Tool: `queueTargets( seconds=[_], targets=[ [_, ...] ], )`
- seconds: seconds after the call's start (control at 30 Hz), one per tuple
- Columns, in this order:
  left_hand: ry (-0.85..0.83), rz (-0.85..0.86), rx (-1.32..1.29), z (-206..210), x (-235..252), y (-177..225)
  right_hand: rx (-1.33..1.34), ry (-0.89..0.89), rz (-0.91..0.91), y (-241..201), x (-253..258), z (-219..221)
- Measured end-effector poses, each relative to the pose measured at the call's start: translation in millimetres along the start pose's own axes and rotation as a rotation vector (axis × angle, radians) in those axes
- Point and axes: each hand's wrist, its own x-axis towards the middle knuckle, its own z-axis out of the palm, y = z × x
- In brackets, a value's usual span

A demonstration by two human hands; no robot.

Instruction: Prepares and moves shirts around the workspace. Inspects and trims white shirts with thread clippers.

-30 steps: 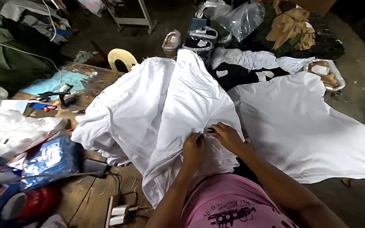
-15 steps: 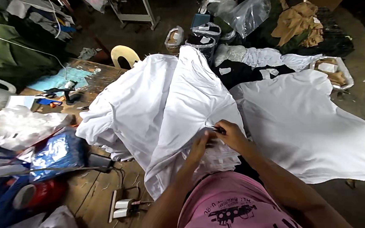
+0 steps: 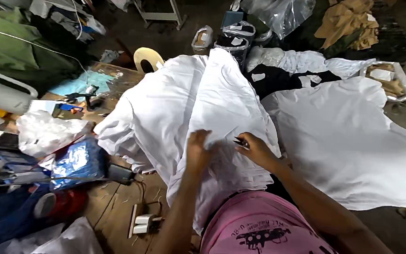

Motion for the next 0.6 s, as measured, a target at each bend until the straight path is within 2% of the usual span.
queueTargets(
  seconds=[0.03, 0.07, 0.17, 0.27, 0.37, 0.47, 0.6],
  targets=[
    [-0.085, 0.044, 0.111, 20, -10, 3, -0.027, -0.042, -0.020, -3, 2, 6],
    [-0.078, 0.070, 0.177, 34, -19, 5, -0.060, -0.076, -0.040, -6, 3, 10],
    [0.122, 0.048, 0.277, 42, -37, 6, -0.143, -0.105, -0.081, -14, 2, 18],
    [0.106, -0.029, 0.255, 35, -49, 14, -0.222, -0.061, -0.114, -14, 3, 23],
    [0.166, -0.032, 0.272, 44, -50, 17, -0.313, -0.013, -0.154, -13, 7, 30],
    [0.130, -0.117, 0.294, 53, -42, 14, -0.317, -0.034, -0.134, -14, 12, 33],
    [0.113, -0.094, 0.216, 48, -46, 11, -0.329, -0.055, -0.141, -12, 10, 28]
  ],
)
